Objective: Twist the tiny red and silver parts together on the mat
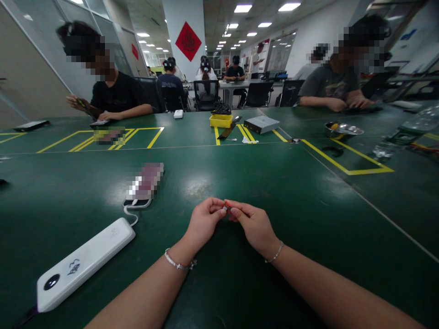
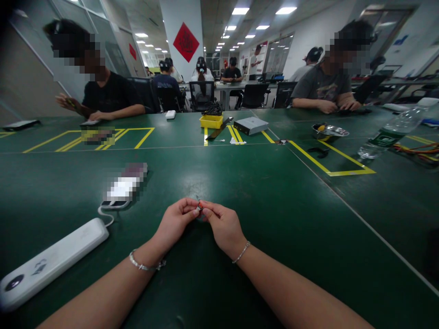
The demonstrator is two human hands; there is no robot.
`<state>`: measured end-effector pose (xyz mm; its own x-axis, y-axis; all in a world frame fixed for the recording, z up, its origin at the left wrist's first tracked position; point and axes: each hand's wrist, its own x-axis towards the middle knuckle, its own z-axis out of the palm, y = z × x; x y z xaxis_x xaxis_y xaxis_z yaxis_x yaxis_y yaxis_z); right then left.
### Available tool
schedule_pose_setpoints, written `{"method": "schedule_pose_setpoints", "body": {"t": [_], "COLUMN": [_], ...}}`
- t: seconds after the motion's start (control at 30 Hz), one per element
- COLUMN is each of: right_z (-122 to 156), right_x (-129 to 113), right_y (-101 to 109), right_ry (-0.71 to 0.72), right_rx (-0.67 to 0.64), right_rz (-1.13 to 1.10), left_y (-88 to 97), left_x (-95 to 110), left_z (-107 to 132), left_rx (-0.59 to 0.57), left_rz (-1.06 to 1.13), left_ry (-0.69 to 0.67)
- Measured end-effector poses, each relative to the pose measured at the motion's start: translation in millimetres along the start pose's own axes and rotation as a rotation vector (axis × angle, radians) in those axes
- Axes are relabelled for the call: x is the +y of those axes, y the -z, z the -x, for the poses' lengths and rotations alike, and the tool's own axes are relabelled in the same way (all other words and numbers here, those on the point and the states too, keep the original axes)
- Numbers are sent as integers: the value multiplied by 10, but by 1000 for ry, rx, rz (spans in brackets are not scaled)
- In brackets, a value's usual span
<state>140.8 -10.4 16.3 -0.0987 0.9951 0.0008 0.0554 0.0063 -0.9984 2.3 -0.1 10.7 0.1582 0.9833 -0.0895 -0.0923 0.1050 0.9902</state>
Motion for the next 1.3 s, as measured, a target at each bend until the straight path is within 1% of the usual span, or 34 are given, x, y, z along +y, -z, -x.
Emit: {"method": "schedule_pose_setpoints", "body": {"t": [0.1, 0.17, 0.33, 0.47, 0.57, 0.7, 0.8, 0.87, 0.93, 1.0, 1.03, 1.07, 1.1, 1.13, 1.17, 1.2, 1.23, 1.27, 1.3], "right_z": [-13, -39, -97, -94, -93, -114, -119, -112, -116, -158, -197, -245, -296, -343, -377, -392, -383, -349, -294], "right_x": [18, 27, 27, 29, 34, 23, 23, 35, 46, 34, 14, -16, -53, -92, -128, -153, -163, -154, -127], "right_y": [-1, 10, 52, 51, 40, 61, 85, 71, 38, 47, 100, 201, 359, 577, 849, 1162, 1499, 1838, 2161], "right_ry": [5, -27, -143, -153, -159, -132, -103, -79, -50, -35, -31, -18, 13, 65, 128, 204, 266, 292, 250], "right_rx": [-7, -26, -72, -66, -41, -44, -89, -136, -156, -118, -68, 5, 109, 239, 388, 561, 709, 851, 946], "right_rz": [-1, -37, -236, -342, -326, -214, -165, -175, -195, -205, -201, -180, -128, -27, 114, 321, 593, 845, 1035], "left_y": [7, 1, -40, -49, -50, -58, -65, -67, -63, -51, -41, -28, -11, 9, 31, 54, 77, 98, 117], "left_x": [-6, 1, 38, 17, -22, -44, -38, -35, -37, -45, -50, -55, -60, -64, -67, -69, -70, -68, -65], "left_z": [-5, -1, 28, 40, 54, 77, 64, 44, 26, 15, 12, 8, 2, -6, -17, -29, -43, -55, -64], "left_rx": [5, 19, 36, 63, 60, 65, 64, 70, 55, -3, -31, -47, -44, -16, 29, 88, 150, 210, 261], "left_rz": [-18, -33, -32, -96, -126, -129, -148, -159, -160, -140, -133, -138, -156, -194, -245, -304, -363, -417, -472], "left_ry": [-10, -18, -59, -88, -116, -154, -149, -147, -140, -121, -116, -120, -134, -154, -178, -203, -224, -250, -270]}}
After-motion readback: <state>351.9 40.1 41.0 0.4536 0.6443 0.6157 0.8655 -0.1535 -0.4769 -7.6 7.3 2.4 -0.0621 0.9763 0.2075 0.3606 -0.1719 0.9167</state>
